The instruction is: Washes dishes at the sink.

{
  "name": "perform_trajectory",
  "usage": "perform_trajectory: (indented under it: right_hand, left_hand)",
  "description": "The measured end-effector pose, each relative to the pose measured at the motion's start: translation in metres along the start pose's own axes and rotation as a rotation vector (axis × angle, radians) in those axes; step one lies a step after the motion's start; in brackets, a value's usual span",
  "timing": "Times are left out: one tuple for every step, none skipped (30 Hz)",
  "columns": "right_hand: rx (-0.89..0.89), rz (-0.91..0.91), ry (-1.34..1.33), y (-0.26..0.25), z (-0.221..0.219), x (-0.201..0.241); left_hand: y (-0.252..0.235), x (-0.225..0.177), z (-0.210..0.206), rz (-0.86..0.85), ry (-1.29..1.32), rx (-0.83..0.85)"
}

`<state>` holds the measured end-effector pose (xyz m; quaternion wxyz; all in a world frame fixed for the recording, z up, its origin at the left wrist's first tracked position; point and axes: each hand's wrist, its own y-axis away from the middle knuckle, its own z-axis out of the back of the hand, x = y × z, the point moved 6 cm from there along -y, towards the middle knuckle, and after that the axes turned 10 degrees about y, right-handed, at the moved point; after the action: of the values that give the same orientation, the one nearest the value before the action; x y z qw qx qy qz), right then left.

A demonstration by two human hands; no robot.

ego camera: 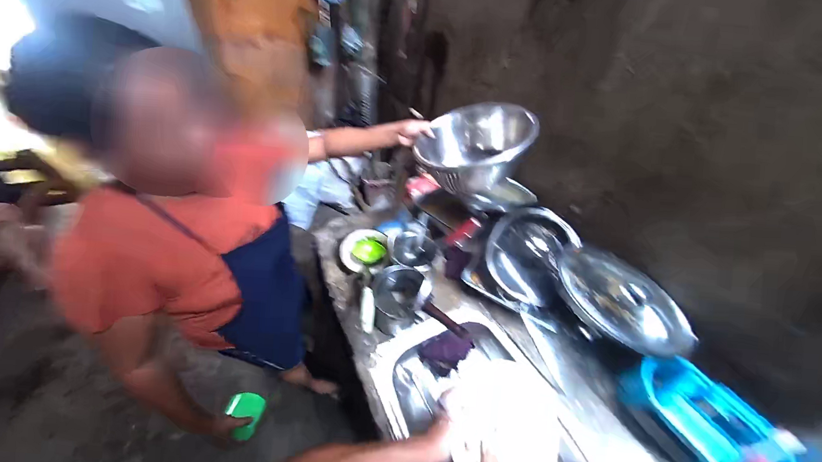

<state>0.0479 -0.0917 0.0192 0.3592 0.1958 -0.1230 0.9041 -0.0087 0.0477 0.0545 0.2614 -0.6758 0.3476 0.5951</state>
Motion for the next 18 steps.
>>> perform_trajectory:
  right_hand:
    - [-0.023,-0.05,0.083,-0.009,-0.006,-0.019]
    - [-0.026,-0.128,0.154,-0.016,-0.008,-0.043]
    - [-0.018,-0.211,0.199,-0.024,-0.005,-0.063]
    - [0.008,-0.288,0.208,-0.032,0.001,-0.074]
    - [0.015,-0.342,0.185,-0.039,0.007,-0.074]
    - [-0.012,-0.356,0.132,-0.044,0.008,-0.069]
    - [0.011,-0.352,0.046,-0.048,0.007,-0.059]
    - [0.063,-0.313,-0.051,-0.049,0.004,-0.043]
    - [0.116,-0.241,-0.127,-0.046,-0.002,-0.025]
    - [0.156,-0.156,-0.17,-0.041,-0.004,-0.008]
    - [0.197,-0.072,-0.186,-0.035,-0.005,0.003]
    - [0.222,-0.015,-0.185,-0.028,-0.007,0.007]
    - [0.23,0.0,-0.146,-0.02,-0.007,0.003]
    - [0.203,-0.04,-0.078,-0.017,-0.006,-0.01]
    - [0.131,-0.118,0.006,-0.019,-0.003,-0.03]
    - [0.047,-0.195,0.081,-0.024,-0.002,-0.051]
    - [-0.026,-0.248,0.138,-0.032,-0.001,-0.069]
    - [-0.065,-0.276,0.146,-0.042,0.0,-0.077]
  left_hand:
    - [-0.009,0.029,-0.002,0.218,0.026,0.014]
    - [-0.012,0.042,-0.004,0.346,0.052,-0.036]
    - [-0.013,0.047,-0.007,0.37,0.104,-0.115]
    - [-0.012,0.048,-0.009,0.335,0.133,-0.149]
    - [-0.01,0.049,-0.012,0.302,0.151,-0.155]
    - [-0.008,0.05,-0.017,0.286,0.158,-0.136]
    - [-0.008,0.051,-0.022,0.283,0.15,-0.099]
    - [-0.01,0.053,-0.027,0.286,0.132,-0.066]
    - [-0.014,0.054,-0.03,0.293,0.116,-0.049]
    - [-0.021,0.054,-0.032,0.306,0.103,-0.045]
    - [-0.03,0.054,-0.032,0.304,0.091,-0.063]
    - [-0.037,0.054,-0.028,0.3,0.082,-0.079]
    - [-0.039,0.055,-0.023,0.298,0.072,-0.079]
    - [-0.039,0.055,-0.02,0.3,0.063,-0.064]
    - [-0.037,0.056,-0.018,0.299,0.05,-0.048]
    - [-0.031,0.057,-0.019,0.302,0.034,-0.031]
    - [-0.025,0.059,-0.022,0.304,0.018,-0.01]
    - [-0.02,0.061,-0.028,0.307,0.005,0.02]
